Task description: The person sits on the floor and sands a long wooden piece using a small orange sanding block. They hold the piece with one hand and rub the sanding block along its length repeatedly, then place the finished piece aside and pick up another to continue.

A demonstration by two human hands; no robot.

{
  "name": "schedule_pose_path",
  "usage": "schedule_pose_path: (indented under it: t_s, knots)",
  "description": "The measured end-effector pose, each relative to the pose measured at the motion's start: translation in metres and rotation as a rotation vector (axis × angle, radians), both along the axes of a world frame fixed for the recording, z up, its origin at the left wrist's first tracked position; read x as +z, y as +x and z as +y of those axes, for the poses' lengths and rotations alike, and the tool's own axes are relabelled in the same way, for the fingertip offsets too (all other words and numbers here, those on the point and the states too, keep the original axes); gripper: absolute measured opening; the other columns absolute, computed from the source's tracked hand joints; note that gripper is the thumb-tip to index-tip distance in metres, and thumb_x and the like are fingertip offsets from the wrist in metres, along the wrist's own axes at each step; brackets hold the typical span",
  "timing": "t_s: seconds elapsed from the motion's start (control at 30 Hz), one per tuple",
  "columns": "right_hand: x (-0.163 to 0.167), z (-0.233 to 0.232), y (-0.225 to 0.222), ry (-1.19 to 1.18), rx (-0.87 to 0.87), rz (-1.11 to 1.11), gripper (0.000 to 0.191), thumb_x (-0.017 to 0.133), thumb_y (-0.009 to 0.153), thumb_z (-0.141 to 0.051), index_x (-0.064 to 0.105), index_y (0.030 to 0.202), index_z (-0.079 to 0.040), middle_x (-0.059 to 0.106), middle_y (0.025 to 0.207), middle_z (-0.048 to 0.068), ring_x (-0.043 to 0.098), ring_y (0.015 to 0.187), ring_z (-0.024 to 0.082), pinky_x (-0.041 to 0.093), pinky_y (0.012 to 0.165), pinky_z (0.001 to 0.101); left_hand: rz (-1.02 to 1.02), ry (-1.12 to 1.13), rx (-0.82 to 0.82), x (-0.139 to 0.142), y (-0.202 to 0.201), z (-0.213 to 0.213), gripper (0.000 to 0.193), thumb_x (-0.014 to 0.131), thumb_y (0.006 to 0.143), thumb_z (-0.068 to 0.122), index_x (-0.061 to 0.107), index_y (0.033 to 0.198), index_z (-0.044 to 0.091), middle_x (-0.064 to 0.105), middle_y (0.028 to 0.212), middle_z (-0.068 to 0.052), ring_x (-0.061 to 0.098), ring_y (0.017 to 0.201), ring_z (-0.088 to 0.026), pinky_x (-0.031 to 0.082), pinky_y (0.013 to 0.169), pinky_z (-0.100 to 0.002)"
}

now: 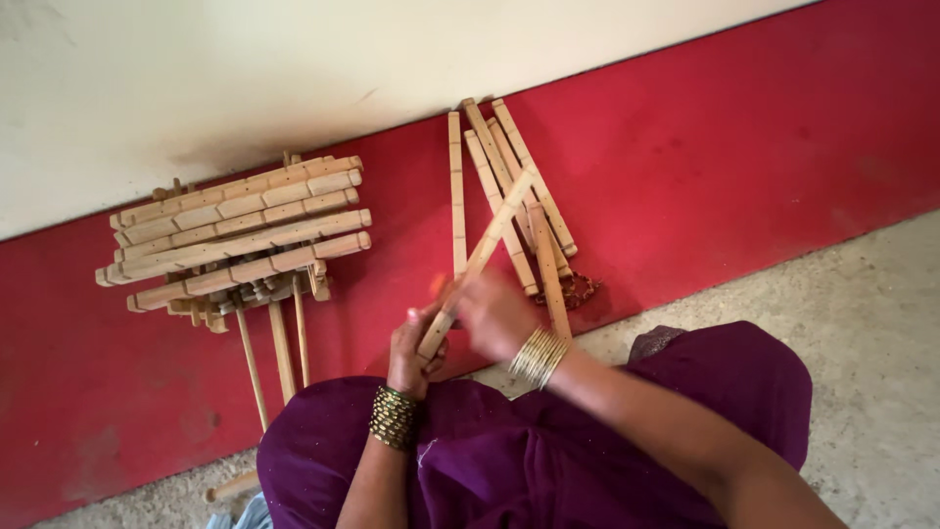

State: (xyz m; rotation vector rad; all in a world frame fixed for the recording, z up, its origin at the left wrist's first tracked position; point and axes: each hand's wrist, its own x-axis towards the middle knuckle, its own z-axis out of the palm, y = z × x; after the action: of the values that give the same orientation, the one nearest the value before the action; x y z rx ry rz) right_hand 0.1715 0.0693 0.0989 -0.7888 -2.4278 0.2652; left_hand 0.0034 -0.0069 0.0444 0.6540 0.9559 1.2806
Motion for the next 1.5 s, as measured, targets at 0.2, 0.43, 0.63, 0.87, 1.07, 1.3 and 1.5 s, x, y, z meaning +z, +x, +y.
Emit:
schedule_pose_path:
  t_s: [0.2,0.43,0.63,0.87,1.07,1.3,1.5]
  knots:
    - [-0.005,-0.053,-0.022,-0.088,0.231,-0.120,0.023,0.063,0.090,-0.005,0.068,0.112,-0.003,0.059,0.115,0.012,0.057,0.109,0.023,0.056,0.083,0.0315,-0.141,-0.104,0.030,-0.007,0.000,0.005,0.091,0.016,0.087,0.068,0.048,0.137,-0.001,0.069,0.109,-0.015,0.071,0.082,-0.012,0.062,0.066,-0.024]
    - [0.029,0.061,0.019,-0.374,-0.474,0.087,0.015,0.057,0.099,-0.011,0.070,0.097,-0.016,0.069,0.094,0.004,0.060,0.087,0.025,0.056,0.068,0.0360,-0.032,0.005,-0.023,0.011,0.004,0.000,0.090,0.013,0.094,0.070,0.053,0.136,0.001,0.069,0.090,-0.011,0.046,0.050,-0.004,0.036,0.035,-0.016]
    - [0.031,0.112,0.065,0.154,-0.674,0.049,0.012,0.065,0.089,-0.008,0.073,0.097,-0.009,0.066,0.104,0.010,0.062,0.093,0.021,0.058,0.071,0.0274,0.206,-0.007,-0.023,0.020,0.012,-0.001,0.074,0.022,0.096,0.058,0.059,0.129,0.003,0.072,0.083,-0.009,0.044,0.044,-0.004,0.035,0.032,-0.017]
    - [0.025,0.006,-0.008,-0.286,-0.164,-0.304,0.028,0.061,0.078,0.008,0.071,0.100,-0.007,0.064,0.106,0.007,0.060,0.093,0.018,0.058,0.069,0.0269,0.584,0.090,0.205,-0.004,0.008,0.000,0.054,0.043,0.101,0.047,0.069,0.111,0.000,0.066,0.072,-0.006,0.051,0.051,-0.005,0.043,0.044,-0.021]
    - [0.029,-0.023,-0.019,0.001,-0.021,-0.161,0.031,0.068,0.073,0.002,0.067,0.103,-0.004,0.062,0.107,0.008,0.060,0.101,0.024,0.057,0.068,0.0286,0.743,0.154,0.348,-0.007,0.012,0.002,0.048,0.043,0.103,0.038,0.072,0.099,0.000,0.061,0.062,-0.005,0.053,0.049,-0.008,0.043,0.044,-0.022]
    - [0.025,0.096,0.049,-0.286,-0.599,-0.105,0.021,0.061,0.094,-0.006,0.071,0.107,-0.018,0.063,0.110,0.004,0.061,0.089,0.019,0.055,0.060,0.0262,0.768,0.188,0.334,0.022,0.016,-0.001,0.044,0.043,0.101,0.034,0.073,0.104,0.001,0.066,0.064,-0.003,0.055,0.048,-0.007,0.044,0.042,-0.022]
    - [0.024,0.105,0.063,0.101,-0.679,-0.167,0.015,0.066,0.083,-0.008,0.072,0.097,-0.010,0.066,0.107,0.008,0.059,0.099,0.023,0.058,0.074,0.0325,0.733,0.221,0.316,0.025,0.020,-0.003,0.044,0.046,0.103,0.035,0.073,0.107,0.001,0.066,0.066,-0.004,0.054,0.052,-0.007,0.043,0.045,-0.022]
